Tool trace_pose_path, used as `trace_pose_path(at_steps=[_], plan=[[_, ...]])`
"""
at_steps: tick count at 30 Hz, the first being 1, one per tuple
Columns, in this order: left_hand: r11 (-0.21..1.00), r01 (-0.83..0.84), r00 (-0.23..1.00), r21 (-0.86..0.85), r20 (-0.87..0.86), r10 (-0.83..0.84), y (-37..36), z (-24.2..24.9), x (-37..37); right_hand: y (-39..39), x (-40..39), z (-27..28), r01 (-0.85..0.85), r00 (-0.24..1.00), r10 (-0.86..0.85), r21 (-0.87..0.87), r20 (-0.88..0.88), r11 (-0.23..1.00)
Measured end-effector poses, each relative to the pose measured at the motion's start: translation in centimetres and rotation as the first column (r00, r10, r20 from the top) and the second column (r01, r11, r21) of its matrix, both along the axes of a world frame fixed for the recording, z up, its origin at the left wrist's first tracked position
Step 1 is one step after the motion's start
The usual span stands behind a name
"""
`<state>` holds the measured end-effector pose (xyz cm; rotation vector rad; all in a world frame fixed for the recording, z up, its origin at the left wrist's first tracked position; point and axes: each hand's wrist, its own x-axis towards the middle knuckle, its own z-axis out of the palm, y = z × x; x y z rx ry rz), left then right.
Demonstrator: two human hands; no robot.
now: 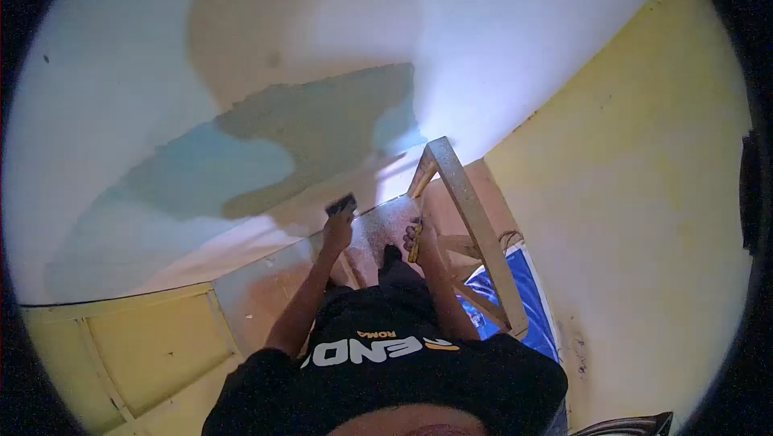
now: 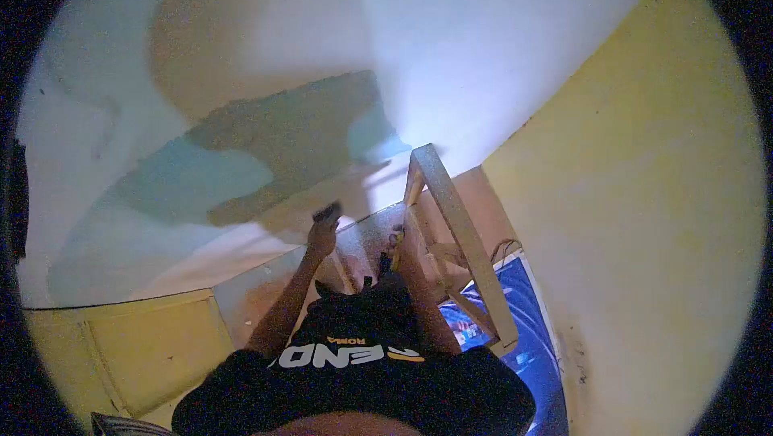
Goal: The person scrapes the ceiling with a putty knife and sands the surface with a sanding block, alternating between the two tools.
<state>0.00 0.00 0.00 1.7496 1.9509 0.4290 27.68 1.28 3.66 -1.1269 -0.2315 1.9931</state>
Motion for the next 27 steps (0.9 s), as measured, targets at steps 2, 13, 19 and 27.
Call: trace_pose_path(at_steps=[2, 13, 19, 27], plan=[[0.977, -0.212, 0.922, -0.031, 0.324, 0.21, -3.9, 0.9, -0.9, -0.2, -1.4, -0.8, 0.06, 0.995, -0.056, -0.051, 0.082, 0.997], [0.81, -0.55, 0.753, 0.205, 0.541, 0.375, -7.1, 13.1, -2.4, 10.1, -9.8, -5.5, 0.281, 0.949, -0.307, 0.239, 0.075, 0.929], [0.74, -0.56, 0.81, 0.371, 0.433, 0.396, -5.1, 21.7, -1.0, 12.9, -10.3, 2.2, 0.237, 0.921, -0.256, 0.098, 0.293, 0.966], [0.609, -0.53, 0.844, 0.59, 0.437, 0.311, -4.4, 24.2, -0.7, 12.4, -10.8, 4.5, 0.22, 0.92, -0.246, 0.118, 0.306, 0.968]])
